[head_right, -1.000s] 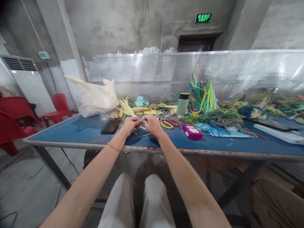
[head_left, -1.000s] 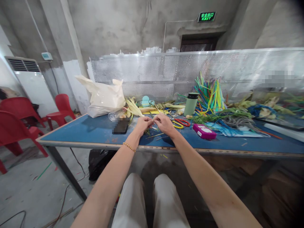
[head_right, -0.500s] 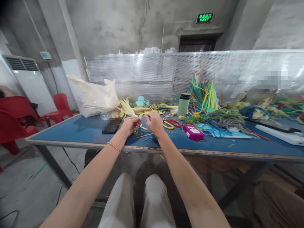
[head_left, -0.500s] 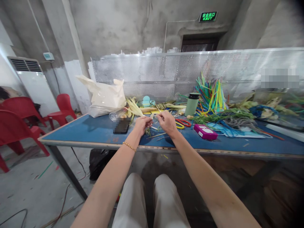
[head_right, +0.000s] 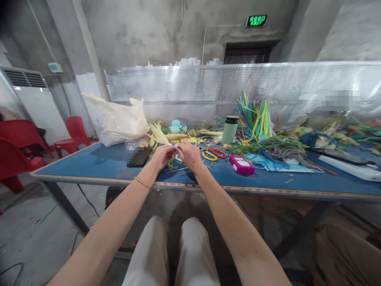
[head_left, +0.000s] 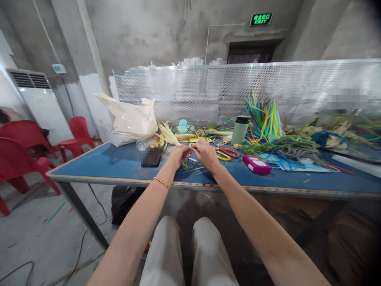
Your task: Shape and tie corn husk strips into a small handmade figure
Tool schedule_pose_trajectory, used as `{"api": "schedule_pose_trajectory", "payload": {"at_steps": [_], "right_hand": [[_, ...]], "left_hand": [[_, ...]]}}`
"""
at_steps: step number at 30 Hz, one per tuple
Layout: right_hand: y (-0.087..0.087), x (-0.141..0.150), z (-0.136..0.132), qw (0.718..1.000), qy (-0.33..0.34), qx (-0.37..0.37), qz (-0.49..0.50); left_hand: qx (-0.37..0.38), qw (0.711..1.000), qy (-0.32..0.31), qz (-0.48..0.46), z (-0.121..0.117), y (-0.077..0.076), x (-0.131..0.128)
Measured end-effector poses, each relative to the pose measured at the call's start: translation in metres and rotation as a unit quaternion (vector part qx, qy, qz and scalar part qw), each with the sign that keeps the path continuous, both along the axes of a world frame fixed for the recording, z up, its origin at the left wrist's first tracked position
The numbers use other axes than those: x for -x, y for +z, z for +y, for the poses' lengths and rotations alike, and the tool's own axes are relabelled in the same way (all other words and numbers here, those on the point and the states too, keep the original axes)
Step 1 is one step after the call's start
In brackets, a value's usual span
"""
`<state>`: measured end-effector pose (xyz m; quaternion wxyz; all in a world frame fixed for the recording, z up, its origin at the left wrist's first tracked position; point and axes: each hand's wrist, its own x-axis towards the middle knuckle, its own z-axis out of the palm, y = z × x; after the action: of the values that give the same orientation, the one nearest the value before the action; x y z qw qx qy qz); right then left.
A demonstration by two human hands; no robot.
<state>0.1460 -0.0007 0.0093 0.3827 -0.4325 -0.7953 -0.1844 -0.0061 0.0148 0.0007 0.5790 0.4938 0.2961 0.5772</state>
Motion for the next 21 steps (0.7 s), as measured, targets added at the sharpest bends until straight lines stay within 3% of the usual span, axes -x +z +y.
{"api": "schedule_pose_trajectory", "payload": {"at_steps": [9, 16, 21], "right_hand": [[0.0037, 0.0013, -0.0063, 1.0, 0.004, 0.01, 0.0], [0.005, 0.0012, -0.0054, 0.999, 0.031, 0.023, -0.014], [0.0036, 0.0012, -0.0048, 0.999, 0.028, 0.022, -0.017]], "left_hand": [[-0.057, 0.995, 0.044, 0.073, -0.004, 0.0016, -0.0018], [0.027, 0.999, 0.009, 0.033, 0.0008, 0.002, 0.0015], [0.018, 0.999, 0.021, 0.034, 0.0006, 0.0022, 0.0019]]}}
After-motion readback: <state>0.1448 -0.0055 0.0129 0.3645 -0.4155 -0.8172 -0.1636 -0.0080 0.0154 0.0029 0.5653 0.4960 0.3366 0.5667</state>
